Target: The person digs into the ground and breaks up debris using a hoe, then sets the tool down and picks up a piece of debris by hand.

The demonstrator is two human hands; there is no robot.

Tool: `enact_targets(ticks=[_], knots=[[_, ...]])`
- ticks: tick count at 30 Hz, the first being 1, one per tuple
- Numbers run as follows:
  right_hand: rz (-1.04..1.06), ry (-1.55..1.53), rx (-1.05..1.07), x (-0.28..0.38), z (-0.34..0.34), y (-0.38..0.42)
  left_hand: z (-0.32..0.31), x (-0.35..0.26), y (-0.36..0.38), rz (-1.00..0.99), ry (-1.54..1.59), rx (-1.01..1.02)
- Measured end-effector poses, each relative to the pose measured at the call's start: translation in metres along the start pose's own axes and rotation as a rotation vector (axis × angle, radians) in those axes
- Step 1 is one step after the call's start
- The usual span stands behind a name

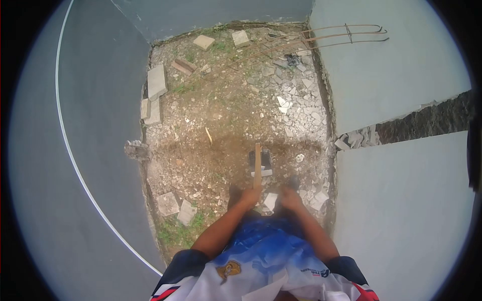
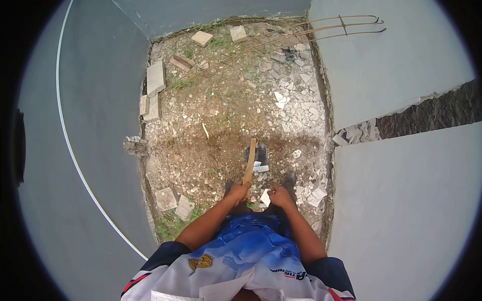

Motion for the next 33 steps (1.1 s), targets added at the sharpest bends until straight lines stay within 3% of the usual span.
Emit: enact_targets(ticks=[1, 3, 5, 8, 11, 14, 17, 20, 21, 23, 25, 26, 27, 29, 31, 33], knots=[[-0.031, 0.166, -0.154, -0.042, 0.0, 0.004, -0.004, -0.004, -0.001, 0.004, 0.011, -0.015], [-0.446, 0.193, -0.092, -0.077, 0.051, 0.05, -0.006, -0.023, -0.004, 0.004, 0.032, -0.045], [-0.373, -0.015, -0.02, -0.215, -0.024, 0.044, -0.005, -0.009, -0.037, -0.047, 0.08, -0.117], [-0.444, -0.183, 0.053, -0.234, 0.002, 0.061, -0.004, -0.05, -0.014, -0.051, 0.088, -0.175], [-0.416, -0.051, 0.052, -0.243, 0.03, 0.066, 0.001, -0.069, -0.002, -0.05, 0.163, -0.241], [-0.283, 0.024, 0.161, -0.187, 0.094, 0.076, 0.009, -0.088, 0.006, -0.101, 0.163, -0.252], [-0.258, 0.179, 0.373, -0.162, 0.102, 0.064, 0.015, -0.075, -0.003, -0.115, 0.042, -0.284], [-0.072, 0.324, 0.008, -0.129, 0.088, 0.021, 0.019, -0.058, -0.024, -0.187, -0.067, -0.268], [-0.021, 0.342, -0.07, -0.112, 0.077, -0.002, 0.017, -0.053, -0.019, -0.182, -0.081, -0.26], [-0.03, -0.071, 0.014, -0.091, 0.022, -0.055, 0.009, -0.053, 0.009, -0.187, -0.123, -0.236], [-0.355, -0.631, 0.298, -0.045, -0.036, -0.089, -0.002, -0.029, 0.04, -0.325, -0.243, -0.225], [-0.388, -0.787, 0.365, -0.029, -0.072, -0.111, -0.008, 0.006, 0.054, -0.154, -0.189, -0.183], [-0.417, -0.942, 0.432, -0.02, -0.112, -0.132, -0.015, 0.04, 0.069, -0.236, -0.227, -0.148], [-0.529, -1.052, 0.353, -0.028, -0.185, -0.169, -0.028, 0.137, 0.079, -0.256, -0.196, -0.095], [-0.664, -1.063, 0.299, -0.038, -0.249, -0.135, -0.007, 0.211, 0.087, -0.039, -0.201, 0.011], [-0.683, -0.983, 0.219, -0.024, -0.268, -0.121, 0.015, 0.246, 0.09, 0.067, -0.202, 0.078]])
Point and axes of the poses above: each hand's wrist, its own y-axis away from the middle knuckle, its own z-axis out of the back of the hand, x = y × z, the point moved 5 cm from there along -y, towards the middle knuckle, and after that the axes turned 13 degrees about y, right-handed, at the moved point
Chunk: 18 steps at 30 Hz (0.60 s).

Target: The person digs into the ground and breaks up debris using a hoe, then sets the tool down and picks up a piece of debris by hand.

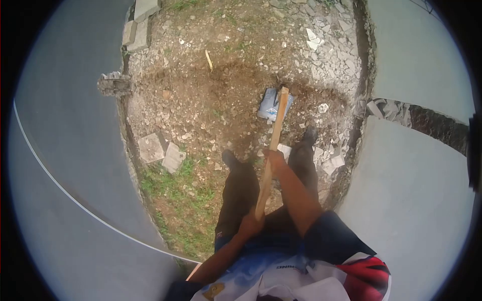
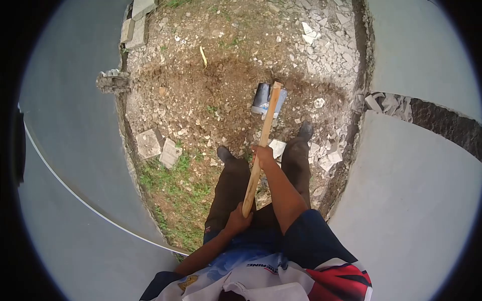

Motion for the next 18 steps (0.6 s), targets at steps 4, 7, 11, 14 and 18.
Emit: enact_targets(ticks=[4, 7, 11, 14, 18], knots=[[0.183, -0.176, -0.079, 0.02, 0.0, 0.078, 0.024, 0.025, 0.018, -0.119, -0.033, 0.122], [0.481, -0.237, -0.164, 0.094, -0.002, 0.164, 0.047, -0.005, -0.018, -0.394, -0.107, 0.12], [0.936, -0.278, -0.309, 0.163, 0.012, 0.243, 0.063, -0.091, -0.064, -0.665, -0.07, 0.061], [1.113, -0.25, -0.423, 0.203, 0.006, 0.25, 0.067, -0.167, -0.128, -0.873, 0.037, -0.105], [1.186, -0.259, -0.443, 0.237, 0.0, 0.171, 0.072, -0.224, -0.228, -1.134, 0.023, -0.162]])
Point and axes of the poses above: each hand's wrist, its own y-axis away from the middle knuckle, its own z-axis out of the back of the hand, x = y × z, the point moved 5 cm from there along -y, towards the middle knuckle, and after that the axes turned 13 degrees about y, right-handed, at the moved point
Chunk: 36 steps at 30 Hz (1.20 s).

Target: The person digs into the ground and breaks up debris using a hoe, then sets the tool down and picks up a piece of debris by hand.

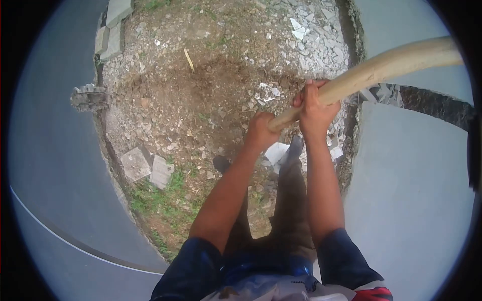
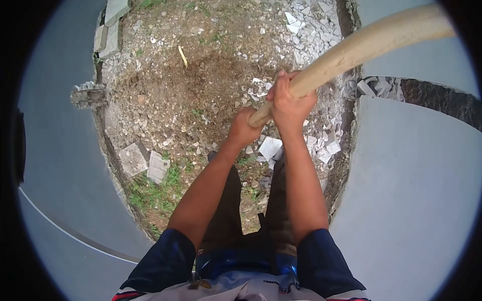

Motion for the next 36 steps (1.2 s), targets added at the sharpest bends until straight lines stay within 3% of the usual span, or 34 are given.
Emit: enact_targets(ticks=[1, 3, 6, 7, 9, 10, 12, 16, 17, 19, 20, 21, 22, 23, 25, 27, 29, 30, 31, 32, 35, 36], knots=[[-0.017, 0.029, -0.009, -0.027, -0.009, -0.005, 0.002, 0.025, 0.003, 0.022, -0.044, -0.027], [-0.108, 0.114, 0.056, -0.107, -0.027, 0.01, 0.008, 0.082, 0.058, 0.418, 0.032, 0.041], [-0.631, 0.261, 0.244, -0.281, -0.023, 0.092, 0.003, 0.131, 0.212, 0.993, -0.014, 0.105], [-0.835, 0.323, 0.333, -0.319, -0.015, 0.122, -0.009, 0.12, 0.252, 0.951, 0.094, 0.025], [-0.871, 0.225, 0.275, -0.28, -0.007, 0.13, -0.009, 0.09, 0.26, 0.908, -0.179, 0.044], [-0.904, 0.21, 0.281, -0.258, 0.009, 0.142, -0.014, 0.075, 0.256, 0.926, -0.151, 0.032], [-0.822, 0.269, 0.333, -0.24, 0.053, 0.182, -0.022, 0.025, 0.313, 0.96, -0.16, 0.109], [-0.722, 0.206, 0.263, -0.147, 0.088, 0.203, -0.045, 0.014, 0.35, 0.625, -0.133, 0.128], [-0.662, 0.18, 0.246, -0.128, 0.09, 0.197, -0.046, 0.019, 0.326, 0.783, -0.063, 0.153], [-0.461, 0.14, 0.153, -0.092, 0.074, 0.152, -0.042, 0.014, 0.233, 0.361, -0.051, 0.181], [-0.425, 0.115, 0.07, -0.089, 0.065, 0.126, -0.044, 0.033, 0.199, 0.37, 0.06, 0.054], [-0.339, 0.05, -0.035, -0.08, 0.048, 0.096, -0.04, 0.033, 0.146, 0.22, 0.043, 0.101], [-0.186, 0.096, -0.024, -0.071, 0.033, 0.063, -0.034, 0.039, 0.103, 0.253, 0.07, 0.036], [-0.082, 0.098, -0.007, -0.069, 0.015, 0.034, -0.029, 0.057, 0.063, 0.12, 0.073, 0.032], [-0.101, -0.02, -0.054, -0.099, -0.021, 0.001, -0.006, 0.088, 0.023, 0.205, -0.006, 0.041], [-0.25, 0.054, 0.1, -0.167, -0.042, 0.013, 0.008, 0.134, 0.075, 0.529, -0.032, 0.072], [-0.623, 0.191, 0.15, -0.262, -0.036, 0.072, 0.004, 0.149, 0.176, 0.776, -0.054, 0.128], [-0.873, 0.269, 0.285, -0.318, -0.022, 0.104, -0.001, 0.12, 0.213, 1.022, -0.203, 0.251], [-1.002, 0.421, 0.362, -0.318, -0.015, 0.113, -0.011, 0.126, 0.238, 0.925, -0.221, 0.16], [-0.968, 0.353, 0.386, -0.303, -0.026, 0.087, -0.02, 0.132, 0.263, 0.824, -0.243, 0.076], [-0.966, 0.285, 0.445, -0.247, -0.004, 0.065, -0.013, 0.026, 0.168, 1.065, 0.064, 0.194], [-0.895, 0.253, 0.436, -0.236, -0.019, 0.022, -0.012, 0.01, 0.136, 1.051, 0.103, 0.199]])
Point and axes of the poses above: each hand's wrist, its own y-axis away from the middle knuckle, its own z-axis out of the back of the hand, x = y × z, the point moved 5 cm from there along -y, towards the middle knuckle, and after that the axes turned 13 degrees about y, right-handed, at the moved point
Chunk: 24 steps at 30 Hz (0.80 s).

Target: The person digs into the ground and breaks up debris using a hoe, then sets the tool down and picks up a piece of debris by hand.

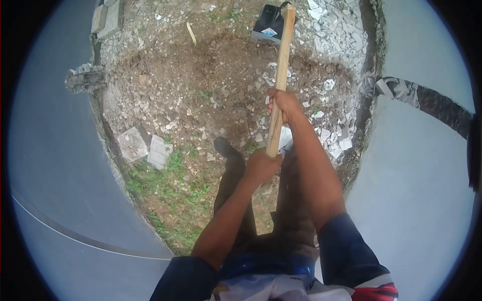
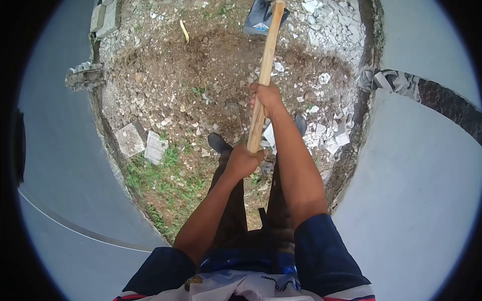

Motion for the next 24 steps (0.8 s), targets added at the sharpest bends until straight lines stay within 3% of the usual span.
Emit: enact_targets(ticks=[1, 3, 5, 7, 8, 10, 11, 12, 15, 18, 19, 20, 22, 24], knots=[[0.041, 0.061, 0.001, 0.033, 0.007, -0.011, 0.002, -0.036, -0.001, -0.015, 0.029, 0.024], [0.057, 0.136, 0.008, 0.056, 0.014, -0.033, -0.004, -0.042, 0.0, -0.03, 0.063, 0.01], [0.017, 0.152, 0.018, 0.047, 0.009, -0.049, -0.012, -0.003, 0.008, -0.047, 0.063, -0.063], [0.003, 0.023, 0.139, -0.006, -0.003, -0.039, -0.027, 0.099, 0.03, -0.091, -0.151, -0.201], [-0.069, 0.016, 0.073, -0.033, -0.004, -0.013, -0.033, 0.122, 0.064, -0.01, 0.015, -0.139], [-0.129, -0.019, 0.009, -0.124, -0.01, 0.054, -0.055, 0.202, 0.122, 0.203, -0.034, -0.055], [-0.149, 0.027, -0.011, -0.161, -0.01, 0.087, -0.069, 0.23, 0.144, 0.216, -0.12, 0.051], [-0.154, 0.007, -0.052, -0.176, -0.005, 0.116, -0.079, 0.251, 0.161, 0.243, -0.211, 0.164], [0.014, 0.008, -0.07, -0.152, 0.02, 0.157, -0.107, 0.259, 0.154, 0.261, -0.094, 0.156], [0.296, -0.107, -0.112, -0.053, 0.045, 0.175, -0.091, 0.2, 0.074, -0.14, -0.083, -0.001], [0.426, -0.113, -0.157, -0.004, 0.05, 0.194, -0.073, 0.147, 0.05, -0.327, -0.07, -0.102], [0.636, -0.15, -0.171, 0.042, 0.055, 0.208, -0.054, 0.082, 0.031, -0.717, -0.006, -0.193], [0.97, -0.184, -0.333, 0.124, 0.056, 0.237, -0.028, -0.023, -0.008, -0.87, 0.144, -0.16], [1.008, -0.088, -0.361, 0.164, 0.058, 0.228, -0.008, -0.127, -0.028, -1.015, 0.045, -0.16]])
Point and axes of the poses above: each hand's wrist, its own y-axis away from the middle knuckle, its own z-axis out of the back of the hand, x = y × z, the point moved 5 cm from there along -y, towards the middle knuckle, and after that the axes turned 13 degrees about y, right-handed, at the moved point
